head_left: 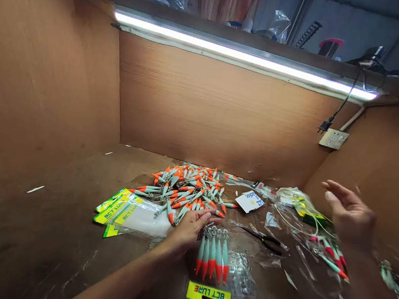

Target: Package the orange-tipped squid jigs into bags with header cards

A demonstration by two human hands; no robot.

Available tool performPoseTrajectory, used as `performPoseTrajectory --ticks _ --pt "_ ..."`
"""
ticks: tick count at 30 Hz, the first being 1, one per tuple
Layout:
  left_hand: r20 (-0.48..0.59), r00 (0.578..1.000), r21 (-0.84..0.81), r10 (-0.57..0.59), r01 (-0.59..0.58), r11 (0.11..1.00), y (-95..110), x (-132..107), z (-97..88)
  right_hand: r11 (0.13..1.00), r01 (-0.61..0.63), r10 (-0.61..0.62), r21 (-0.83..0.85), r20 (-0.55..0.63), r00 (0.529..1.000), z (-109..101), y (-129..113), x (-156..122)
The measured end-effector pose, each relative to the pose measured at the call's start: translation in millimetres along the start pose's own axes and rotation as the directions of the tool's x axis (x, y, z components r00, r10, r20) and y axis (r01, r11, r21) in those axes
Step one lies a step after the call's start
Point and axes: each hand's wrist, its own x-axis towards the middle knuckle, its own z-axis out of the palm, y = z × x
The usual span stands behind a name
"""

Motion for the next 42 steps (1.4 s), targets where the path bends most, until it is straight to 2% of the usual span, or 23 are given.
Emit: performPoseTrajectory --ticks 1,3,4,6,8,10,14,17,18,20,22,24,26,29,32,34,38,42 --pt "0.013 1.0 0.001 0.005 -0.005 1.0 -1 0 0.2 0.999 0.03 -0.031 0.019 0.031 0.999 3 -3 -5" --pt "0.034 0.999 0.008 0.015 -0.015 1.0 -4 1 -0.2 0.999 0.036 -0.036 0.005 0.199 0.979 17 -4 -18" --pt "0.039 0.999 0.016 0.019 -0.02 1.0 -5 2 -0.6 0.999 0.017 -0.006 -0.033 0.308 0.951 26 -1 -24" --pt "0.04 0.999 0.041 0.021 -0.023 0.999 -6 3 -1.5 0.995 -0.07 0.098 -0.074 0.5 0.861 47 10 -33" --pt "0.039 0.999 0.053 0.017 -0.019 0.998 -6 3 -1.9 0.988 -0.129 0.153 -0.082 0.529 0.835 68 23 -39" --pt "0.044 0.999 0.05 0.003 -0.005 0.999 -7 2 -1.3 0.988 -0.136 0.154 -0.073 0.478 0.865 91 34 -46" --pt "0.081 0.997 0.061 0.019 -0.024 0.998 -9 3 1.4 0.989 -0.15 0.121 -0.008 0.632 0.765 137 43 -65" --pt "0.089 0.992 0.126 0.09 -0.101 0.987 -10 6 -0.2 0.978 -0.205 0.134 0.035 0.648 0.75 159 48 -76" --pt "0.08 0.994 0.145 0.077 -0.088 0.986 -10 7 -2.0 0.967 -0.247 0.154 0.058 0.642 0.751 163 51 -78" --pt "0.054 0.998 0.171 -0.031 0.022 0.985 -8 8 -7.2 0.946 -0.308 0.182 0.098 0.627 0.758 166 56 -81" --pt "0.052 0.987 0.2 -0.149 0.136 0.97 -5 8 -12.8 0.939 -0.323 0.187 0.118 0.613 0.767 165 60 -83" --pt "0.07 0.979 0.241 -0.19 0.168 0.956 -3 7 -17.3 0.933 -0.334 0.189 0.132 0.611 0.769 163 60 -85" --pt "0.081 0.98 0.265 -0.184 0.157 0.951 -4 6 -20.0 0.914 -0.373 0.196 0.16 0.63 0.751 162 57 -86" --pt "0.064 0.985 0.277 -0.162 0.138 0.951 -10 7 -21.6 0.883 -0.438 0.221 0.166 0.678 0.701 161 51 -88" --pt "0.05 0.99 0.291 -0.135 0.115 0.95 -17 10 -22.2 0.885 -0.449 0.234 0.123 0.715 0.659 159 45 -90" --pt "0.057 0.994 0.362 -0.091 0.064 0.93 -17 12 -22.7 0.907 -0.41 0.228 0.098 0.705 0.672 158 43 -90" --pt "0.103 0.995 0.54 -0.002 -0.054 0.84 -3 12 -26.0 0.966 -0.254 0.157 0.058 0.648 0.746 159 44 -90" --pt "0.199 0.98 0.636 0.026 -0.149 0.757 11 10 -30.1 0.988 -0.147 0.078 0.052 0.65 0.756 162 52 -92"
